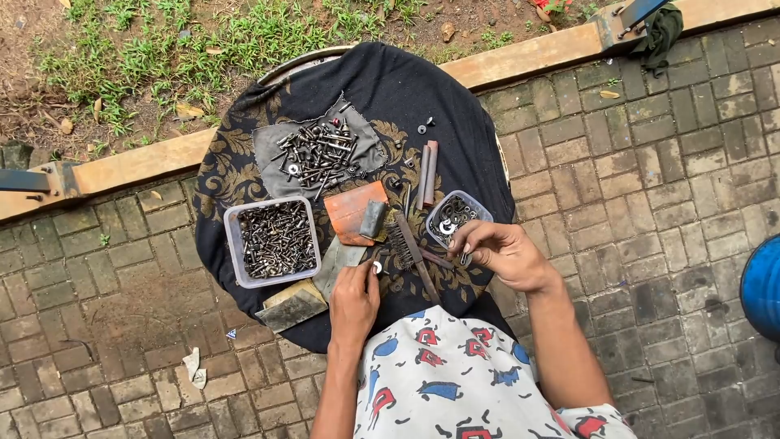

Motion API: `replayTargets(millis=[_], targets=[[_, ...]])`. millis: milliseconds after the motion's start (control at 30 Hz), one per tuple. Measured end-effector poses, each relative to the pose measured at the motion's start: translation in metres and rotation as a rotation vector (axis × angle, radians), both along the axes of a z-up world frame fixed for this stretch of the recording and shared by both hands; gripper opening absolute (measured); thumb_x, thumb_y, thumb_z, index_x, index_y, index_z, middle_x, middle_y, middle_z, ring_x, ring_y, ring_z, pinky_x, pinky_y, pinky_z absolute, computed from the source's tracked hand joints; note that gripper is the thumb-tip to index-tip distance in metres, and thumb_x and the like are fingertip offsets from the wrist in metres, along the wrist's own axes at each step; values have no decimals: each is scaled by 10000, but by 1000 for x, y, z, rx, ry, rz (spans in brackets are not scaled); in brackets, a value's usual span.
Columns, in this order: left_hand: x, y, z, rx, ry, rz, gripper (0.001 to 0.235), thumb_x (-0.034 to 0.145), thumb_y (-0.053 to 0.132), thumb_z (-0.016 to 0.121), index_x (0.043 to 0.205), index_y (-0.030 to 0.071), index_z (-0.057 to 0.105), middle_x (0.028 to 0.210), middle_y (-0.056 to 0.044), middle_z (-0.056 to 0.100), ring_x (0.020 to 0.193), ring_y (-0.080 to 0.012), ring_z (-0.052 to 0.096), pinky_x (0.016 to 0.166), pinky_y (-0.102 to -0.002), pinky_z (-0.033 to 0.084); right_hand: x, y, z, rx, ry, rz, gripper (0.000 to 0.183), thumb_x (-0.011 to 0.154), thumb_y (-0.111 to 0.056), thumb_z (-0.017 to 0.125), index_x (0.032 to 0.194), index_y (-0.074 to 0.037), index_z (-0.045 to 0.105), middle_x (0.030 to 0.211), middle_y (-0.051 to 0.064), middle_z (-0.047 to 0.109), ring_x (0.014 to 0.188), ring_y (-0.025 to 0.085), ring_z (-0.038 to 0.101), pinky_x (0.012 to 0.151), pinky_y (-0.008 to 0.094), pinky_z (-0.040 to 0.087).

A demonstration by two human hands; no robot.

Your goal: The person assembles a lock by inserting a metal pin into a lock cylinder and attaching a metal ring. They handle various lock components, including pins, cylinders, and rings, while working at a table covered with a black cloth.

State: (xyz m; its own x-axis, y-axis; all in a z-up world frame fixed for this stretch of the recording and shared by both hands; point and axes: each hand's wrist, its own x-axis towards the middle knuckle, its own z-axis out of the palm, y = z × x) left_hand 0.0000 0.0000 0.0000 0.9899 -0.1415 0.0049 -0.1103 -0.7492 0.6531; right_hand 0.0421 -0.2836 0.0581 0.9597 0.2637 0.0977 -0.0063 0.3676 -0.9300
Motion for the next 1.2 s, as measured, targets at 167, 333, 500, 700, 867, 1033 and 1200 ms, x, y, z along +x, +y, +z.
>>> replayTargets(millis=[167,333,500,700,867,1033,1200], targets=[[0,-1,3,58,-55,5,128,1038,149,571,1084,81,669,950,-76,664,885,-238,663,679,-350,576,-2,1,2,-20,48,-11,59,983,-30,631,975,28,624,952,238,679,789,240,657,669,343,586],[-1,-7,3,-51,-108,37,120,1049,111,531,1118,67,618,1013,-94,625,908,-272,649,727,-346,569,-6,2,-12,-9,120,2,92,1007,-8,574,1032,80,582,870,221,642,667,218,651,570,331,583],[14,-30,58,-499,-3,79,84,1046,83,491,1084,18,531,1100,-197,698,882,-353,711,731,-421,586,-12,10,-21,-34,281,-45,79,962,72,576,1033,107,577,758,244,701,596,246,734,436,241,545],[27,-52,33,-630,122,-125,206,1057,151,422,1102,27,580,852,-166,672,709,-300,666,624,-436,545,-21,24,-23,-71,287,-105,64,936,104,583,998,118,588,716,247,699,519,218,724,381,212,513],[35,-63,48,-855,259,-159,287,1064,89,395,1151,-34,639,808,-154,633,669,-219,602,658,-388,539,-22,26,-15,-151,324,-180,78,928,91,595,996,126,610,699,230,690,513,206,720,387,206,507],[24,-58,35,-1104,290,-21,327,1049,2,388,1204,-87,662,832,-153,661,684,-183,657,692,-348,587,-26,30,-18,-200,368,-228,75,926,80,605,989,119,620,701,232,694,494,198,708,376,209,504],[14,-47,38,-1339,313,161,277,1055,41,509,1230,-142,622,1024,-284,735,795,-194,710,819,-407,661,-27,42,-17,-312,384,-218,70,918,61,604,964,105,632,662,209,689,440,142,644,394,238,490]])
